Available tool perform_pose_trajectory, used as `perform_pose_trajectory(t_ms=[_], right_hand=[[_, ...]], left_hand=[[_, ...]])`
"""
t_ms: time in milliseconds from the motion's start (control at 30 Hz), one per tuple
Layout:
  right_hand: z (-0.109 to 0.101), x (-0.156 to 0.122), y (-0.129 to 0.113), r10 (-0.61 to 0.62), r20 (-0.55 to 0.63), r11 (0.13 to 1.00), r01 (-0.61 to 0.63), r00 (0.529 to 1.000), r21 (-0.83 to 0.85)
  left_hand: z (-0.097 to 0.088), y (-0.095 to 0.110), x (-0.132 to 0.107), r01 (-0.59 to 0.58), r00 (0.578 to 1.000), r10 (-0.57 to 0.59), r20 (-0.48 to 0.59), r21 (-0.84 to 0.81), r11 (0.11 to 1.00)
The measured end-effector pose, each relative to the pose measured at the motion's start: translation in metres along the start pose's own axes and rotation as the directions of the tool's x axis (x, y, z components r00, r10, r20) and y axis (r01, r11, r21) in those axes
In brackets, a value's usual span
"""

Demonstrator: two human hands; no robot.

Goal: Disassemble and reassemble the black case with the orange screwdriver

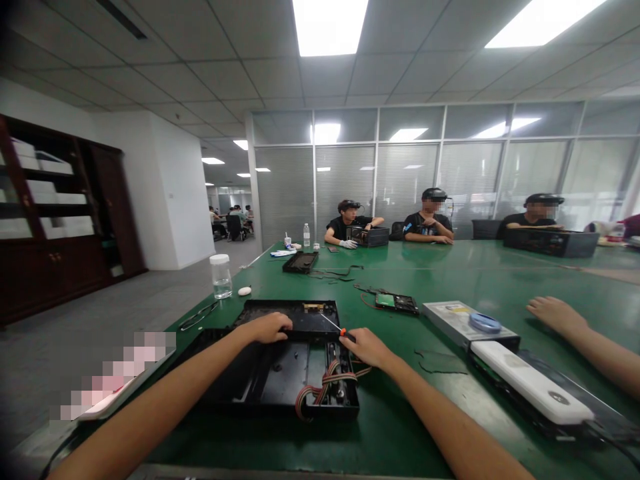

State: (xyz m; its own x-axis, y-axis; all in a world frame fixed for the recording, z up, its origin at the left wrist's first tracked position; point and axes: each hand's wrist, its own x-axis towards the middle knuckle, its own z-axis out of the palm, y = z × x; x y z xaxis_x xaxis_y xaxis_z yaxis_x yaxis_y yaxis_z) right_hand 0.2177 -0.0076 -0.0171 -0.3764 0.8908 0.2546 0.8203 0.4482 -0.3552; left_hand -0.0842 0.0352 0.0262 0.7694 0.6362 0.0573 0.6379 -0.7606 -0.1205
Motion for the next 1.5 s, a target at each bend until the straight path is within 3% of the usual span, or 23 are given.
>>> perform_pose_trajectory(t_ms=[133, 200, 333, 533, 767, 933, 1100, 1300, 1500], right_hand=[[0.004, -0.001, -0.009, -0.061, -0.015, 0.997, 0.06, 0.998, -0.057], [0.004, -0.001, -0.014, -0.061, -0.02, 0.994, 0.059, 0.998, -0.096], [0.004, -0.001, -0.02, -0.021, -0.029, 0.993, 0.018, 0.999, -0.121], [0.0, -0.004, -0.021, -0.044, -0.089, 0.996, 0.036, 0.995, -0.086], [-0.006, -0.004, -0.017, -0.047, -0.127, 0.993, 0.032, 0.991, -0.112], [-0.011, -0.002, -0.012, -0.032, -0.189, 0.997, 0.019, 0.981, -0.073], [-0.015, -0.001, -0.005, -0.021, -0.234, 0.997, 0.003, 0.972, -0.077], [-0.016, -0.001, 0.0, -0.028, -0.269, 0.997, 0.008, 0.963, -0.074], [-0.014, 0.0, -0.001, -0.028, -0.266, 0.997, 0.009, 0.963, -0.073]], left_hand=[[-0.009, 0.0, -0.004, 0.047, 0.992, -0.05, 0.118, 0.023, 0.999], [-0.016, 0.003, -0.007, 0.071, 0.994, -0.072, 0.081, 0.018, 0.997], [-0.02, 0.019, -0.018, -0.088, 0.991, 0.079, -0.106, -0.084, 0.993], [-0.002, 0.04, -0.026, -0.231, 0.973, 0.226, -0.05, -0.208, 0.95], [-0.01, 0.043, -0.01, -0.265, 0.964, 0.261, -0.055, -0.072, 0.962], [-0.017, 0.05, 0.02, -0.272, 0.959, 0.275, -0.073, 0.043, 0.961], [0.001, 0.059, 0.048, -0.277, 0.945, 0.277, -0.174, 0.028, 0.961], [0.029, 0.063, 0.048, -0.244, 0.917, 0.152, -0.368, -0.218, 0.945], [0.032, 0.067, 0.048, -0.234, 0.918, 0.121, -0.379, -0.269, 0.934]])
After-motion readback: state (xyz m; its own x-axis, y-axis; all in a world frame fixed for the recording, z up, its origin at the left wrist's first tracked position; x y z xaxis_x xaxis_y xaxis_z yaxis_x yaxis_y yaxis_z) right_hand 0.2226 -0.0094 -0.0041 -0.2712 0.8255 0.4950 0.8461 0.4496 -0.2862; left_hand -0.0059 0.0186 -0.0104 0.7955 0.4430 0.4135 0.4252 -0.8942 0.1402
